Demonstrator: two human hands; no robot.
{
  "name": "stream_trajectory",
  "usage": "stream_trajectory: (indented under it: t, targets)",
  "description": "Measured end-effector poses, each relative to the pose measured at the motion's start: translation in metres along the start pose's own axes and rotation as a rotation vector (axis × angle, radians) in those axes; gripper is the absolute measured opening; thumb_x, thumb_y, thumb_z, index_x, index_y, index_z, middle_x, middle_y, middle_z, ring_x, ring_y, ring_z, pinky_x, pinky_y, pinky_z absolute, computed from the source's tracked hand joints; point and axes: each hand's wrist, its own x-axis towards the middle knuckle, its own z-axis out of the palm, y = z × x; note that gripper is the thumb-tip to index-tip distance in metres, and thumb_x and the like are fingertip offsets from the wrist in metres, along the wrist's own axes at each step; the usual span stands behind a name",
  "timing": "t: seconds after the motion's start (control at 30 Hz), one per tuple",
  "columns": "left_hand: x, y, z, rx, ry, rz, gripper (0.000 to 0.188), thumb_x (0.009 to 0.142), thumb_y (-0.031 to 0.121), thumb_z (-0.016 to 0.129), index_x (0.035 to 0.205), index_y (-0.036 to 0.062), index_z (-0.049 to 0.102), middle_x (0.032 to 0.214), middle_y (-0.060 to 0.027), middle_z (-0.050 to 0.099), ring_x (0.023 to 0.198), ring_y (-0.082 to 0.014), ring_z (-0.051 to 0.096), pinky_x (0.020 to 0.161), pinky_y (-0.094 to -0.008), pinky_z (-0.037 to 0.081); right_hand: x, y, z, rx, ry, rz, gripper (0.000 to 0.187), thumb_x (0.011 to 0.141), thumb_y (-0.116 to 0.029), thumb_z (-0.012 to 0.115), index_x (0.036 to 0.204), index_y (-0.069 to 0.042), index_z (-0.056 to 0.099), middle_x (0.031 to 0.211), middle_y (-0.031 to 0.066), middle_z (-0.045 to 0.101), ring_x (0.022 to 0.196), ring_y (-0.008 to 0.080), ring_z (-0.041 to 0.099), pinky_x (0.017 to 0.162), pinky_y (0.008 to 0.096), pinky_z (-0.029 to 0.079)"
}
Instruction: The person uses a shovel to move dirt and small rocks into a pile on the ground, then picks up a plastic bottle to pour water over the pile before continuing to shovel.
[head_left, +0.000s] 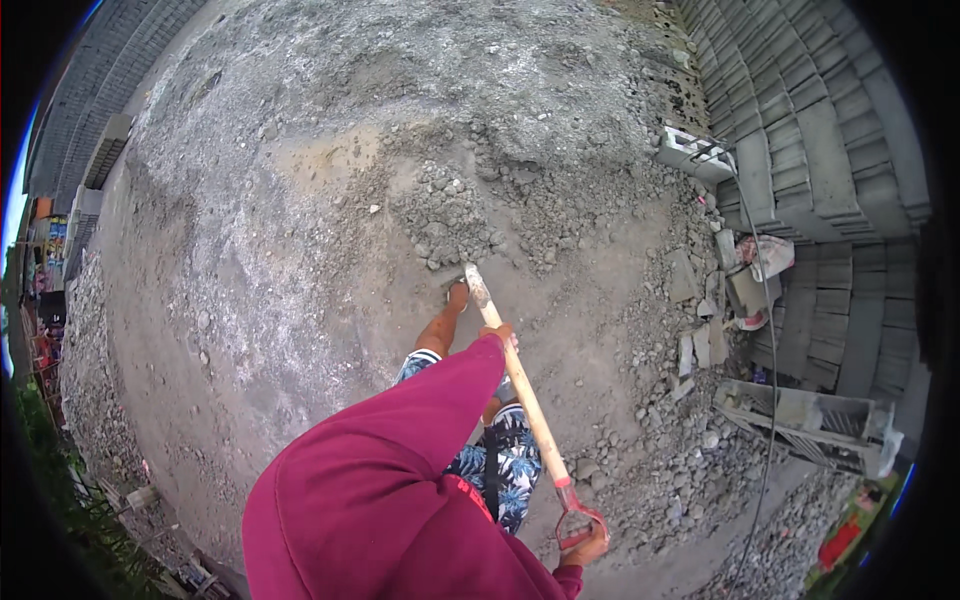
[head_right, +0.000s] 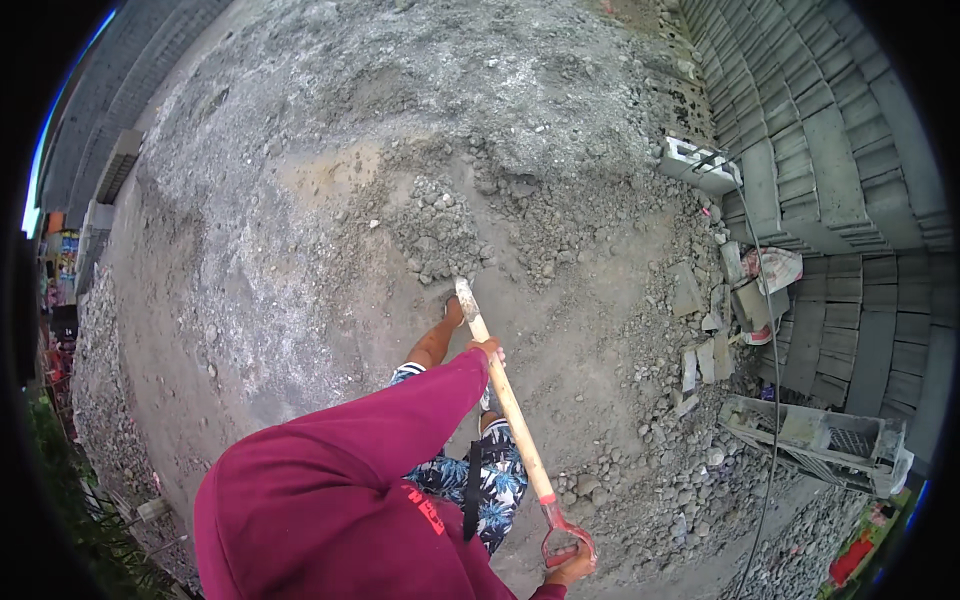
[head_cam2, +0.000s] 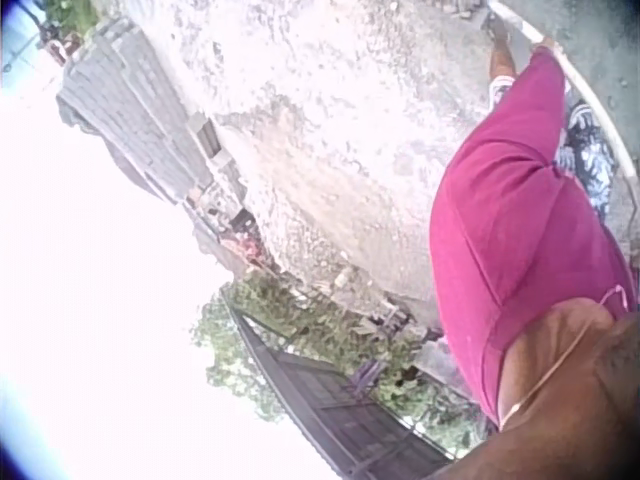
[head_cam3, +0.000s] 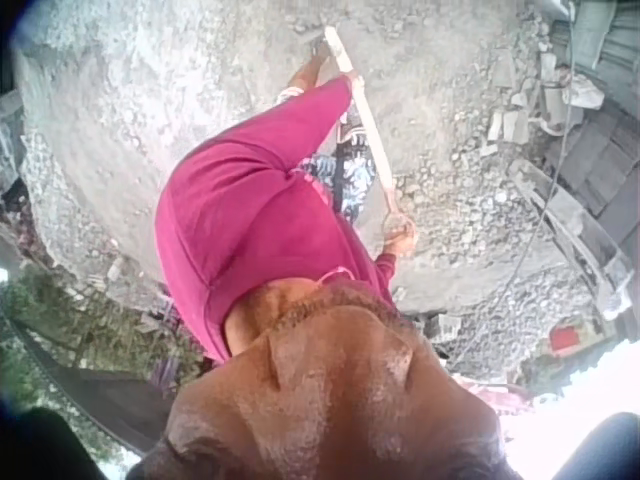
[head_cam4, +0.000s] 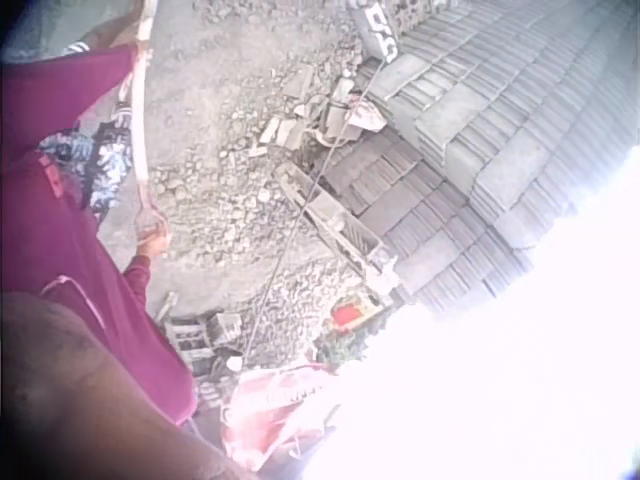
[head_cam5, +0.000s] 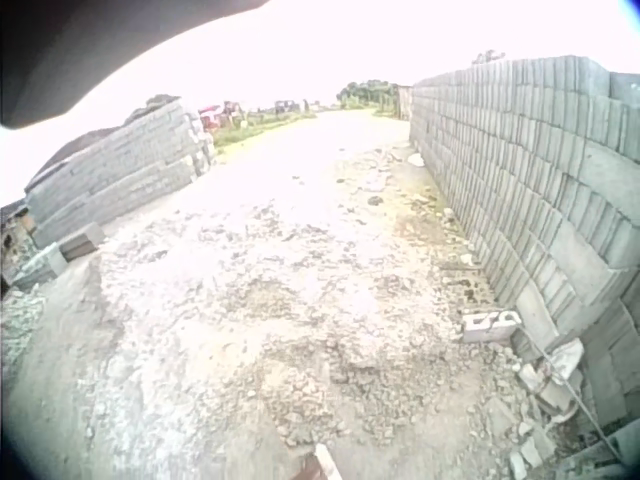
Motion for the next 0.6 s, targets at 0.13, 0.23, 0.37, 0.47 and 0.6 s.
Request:
stream_trajectory:
  t: [0.13, 0.23, 0.37, 0.47, 0.6]
  targets:
    - [-0.078, -0.087, -0.039, -0.071, -0.088, -0.146, 0.020, 0.080, 0.017, 0.061, 0.081, -0.0012, 0.053, 0.065, -0.0114, 0.059, 0.050, -0.0216, 0.059, 0.044, -0.0365, 0.052, -0.002, -0.001, -0.132, -0.034, 0.000, -0.041, 0.018, 0.074, -0.017, 0.054, 0.079, -0.002, 0.064, 0.053, 0.0018, 0.046, 0.041, 0.0128, 0.044, 0.037, 0.0272, 0.036]
    - [-0.126, -0.148, -0.064, -0.204, -0.176, -0.251, 0.023, 0.080, 0.020, 0.063, 0.083, -0.0008, 0.054, 0.070, -0.0120, 0.060, 0.053, -0.0232, 0.060, 0.048, -0.0377, 0.054, -0.009, -0.009, -0.220, -0.158, 0.022, -0.071, 0.024, 0.086, -0.031, 0.053, 0.093, -0.008, 0.056, 0.064, 0.0038, 0.053, 0.051, 0.0153, 0.050, 0.043, 0.0270, 0.042]
    - [-0.146, -0.227, -0.124, -0.583, -0.347, -0.328, 0.022, 0.081, 0.021, 0.066, 0.090, 0.0037, 0.055, 0.074, -0.0093, 0.059, 0.065, -0.0242, 0.061, 0.058, -0.0426, 0.054, -0.006, -0.045, -0.283, -0.402, -0.191, -0.227, 0.019, 0.081, -0.026, 0.056, 0.081, -0.007, 0.059, 0.053, 0.0027, 0.048, 0.039, 0.0136, 0.044, 0.034, 0.0290, 0.036]
    - [-0.140, -0.252, -0.184, -0.817, -0.364, -0.409, 0.019, 0.079, 0.021, 0.068, 0.085, 0.0080, 0.055, 0.070, -0.0072, 0.057, 0.061, -0.0215, 0.059, 0.054, -0.0398, 0.052, -0.096, -0.089, -0.250, -0.719, -0.343, -0.425, 0.020, 0.076, -0.022, 0.058, 0.090, -0.011, 0.066, 0.068, 0.0053, 0.061, 0.056, 0.0176, 0.057, 0.048, 0.0319, 0.045]
    - [-0.150, -0.233, -0.332, -1.120, -0.225, -0.206, 0.020, 0.077, 0.023, 0.069, 0.081, 0.0097, 0.055, 0.067, -0.0056, 0.056, 0.058, -0.0194, 0.057, 0.054, -0.0381, 0.051, -0.229, -0.037, -0.174, -0.906, -0.856, -1.194, 0.023, 0.082, -0.021, 0.055, 0.095, -0.007, 0.067, 0.080, 0.0098, 0.065, 0.066, 0.0186, 0.061, 0.053, 0.0312, 0.049]
